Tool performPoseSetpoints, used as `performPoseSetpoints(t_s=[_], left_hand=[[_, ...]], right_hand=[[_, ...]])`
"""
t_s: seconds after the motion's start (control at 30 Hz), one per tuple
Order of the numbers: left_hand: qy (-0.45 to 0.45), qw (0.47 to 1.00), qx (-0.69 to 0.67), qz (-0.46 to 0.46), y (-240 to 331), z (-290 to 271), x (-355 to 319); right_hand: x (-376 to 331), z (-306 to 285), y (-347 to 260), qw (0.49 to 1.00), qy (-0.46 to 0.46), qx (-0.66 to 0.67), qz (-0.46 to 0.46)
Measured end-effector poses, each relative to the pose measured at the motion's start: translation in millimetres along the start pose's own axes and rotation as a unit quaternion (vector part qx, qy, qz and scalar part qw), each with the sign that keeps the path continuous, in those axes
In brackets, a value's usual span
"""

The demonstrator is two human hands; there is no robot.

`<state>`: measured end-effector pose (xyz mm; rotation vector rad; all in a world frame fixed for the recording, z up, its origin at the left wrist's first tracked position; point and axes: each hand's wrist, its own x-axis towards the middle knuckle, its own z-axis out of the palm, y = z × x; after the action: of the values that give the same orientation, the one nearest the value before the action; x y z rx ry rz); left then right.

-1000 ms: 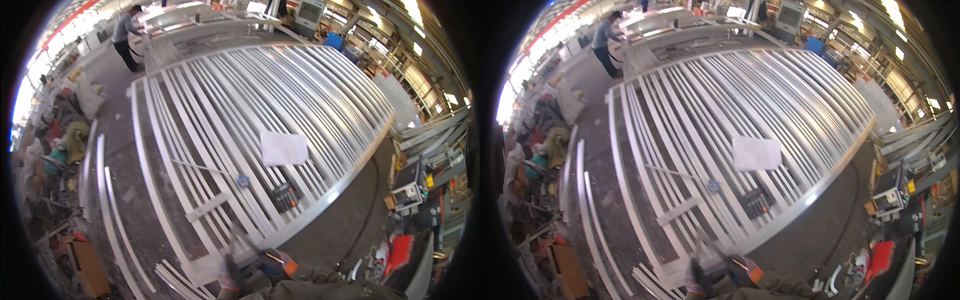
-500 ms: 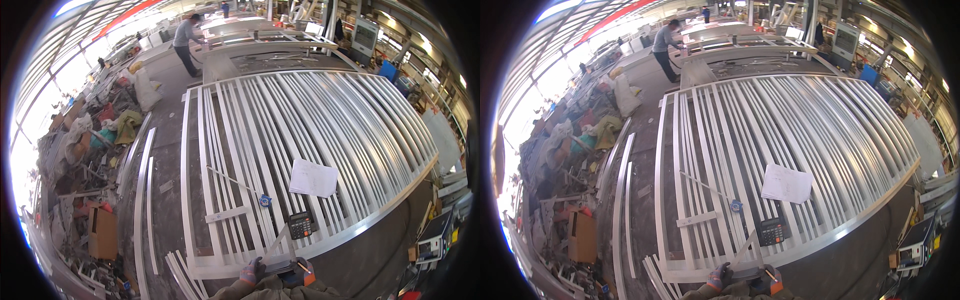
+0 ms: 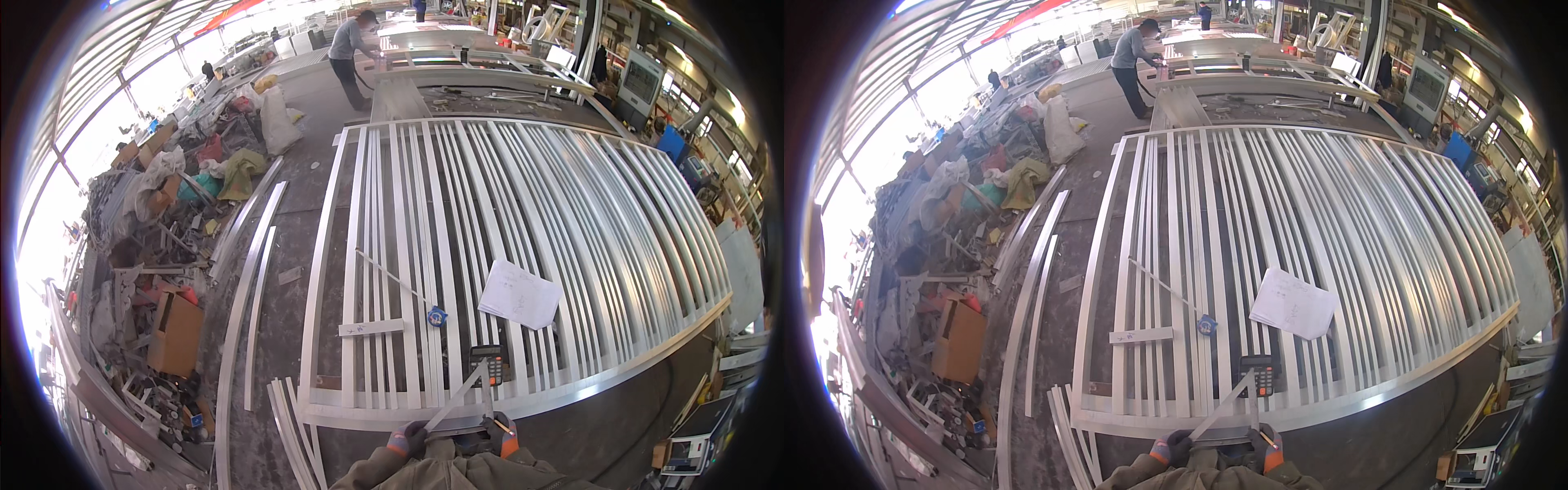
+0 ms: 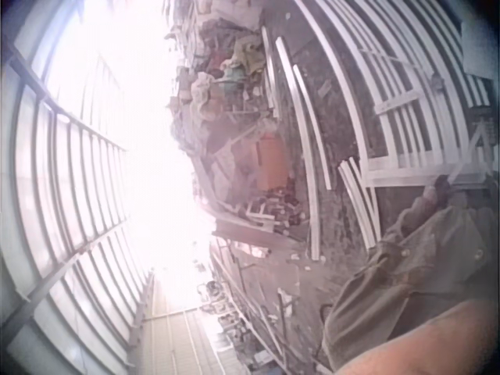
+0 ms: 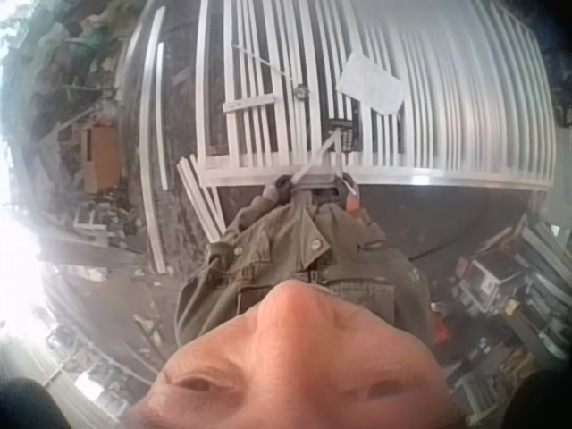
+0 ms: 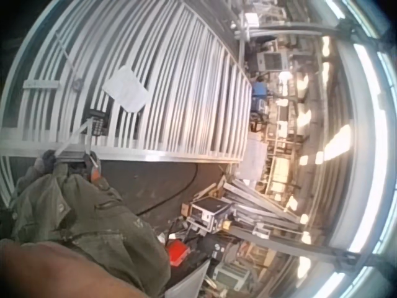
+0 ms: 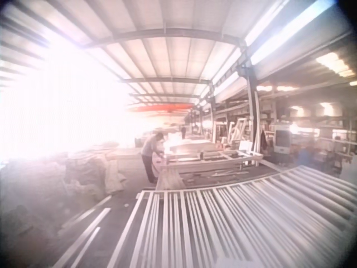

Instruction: The person measures and marks a metal frame using a tape measure, pencil, and set square, then performs calculations on a calculator. The person handles the metal frame, tape measure, pencil, set square, and calculator throughout the sequence.

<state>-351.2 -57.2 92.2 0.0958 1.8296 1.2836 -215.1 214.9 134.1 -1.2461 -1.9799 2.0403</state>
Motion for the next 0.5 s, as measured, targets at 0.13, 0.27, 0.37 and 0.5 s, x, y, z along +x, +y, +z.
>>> performPoseSetpoints(t_s=[0.13,0.27,0.37,0.5], left_hand=[[-0.008,0.999,-0.016,-0.028,-2.1,-4.5,-1.8],[0.002,0.999,-0.017,-0.036,-8.9,-13.8,-2.8],[-0.016,0.998,-0.042,-0.053,-16.5,-18.2,-0.8],[-0.006,0.999,0.035,0.016,-26.4,-23.7,2.2]], right_hand=[[-4.6,5.1,-12.0,1.0,-0.003,-0.017,0.009],[-13.1,14.3,-25.4,0.999,0.003,-0.033,0.008],[-16.8,20.4,-28.6,0.998,0.012,-0.066,-0.001],[-18.6,25.4,-26.5,0.998,0.015,-0.065,0.008]])
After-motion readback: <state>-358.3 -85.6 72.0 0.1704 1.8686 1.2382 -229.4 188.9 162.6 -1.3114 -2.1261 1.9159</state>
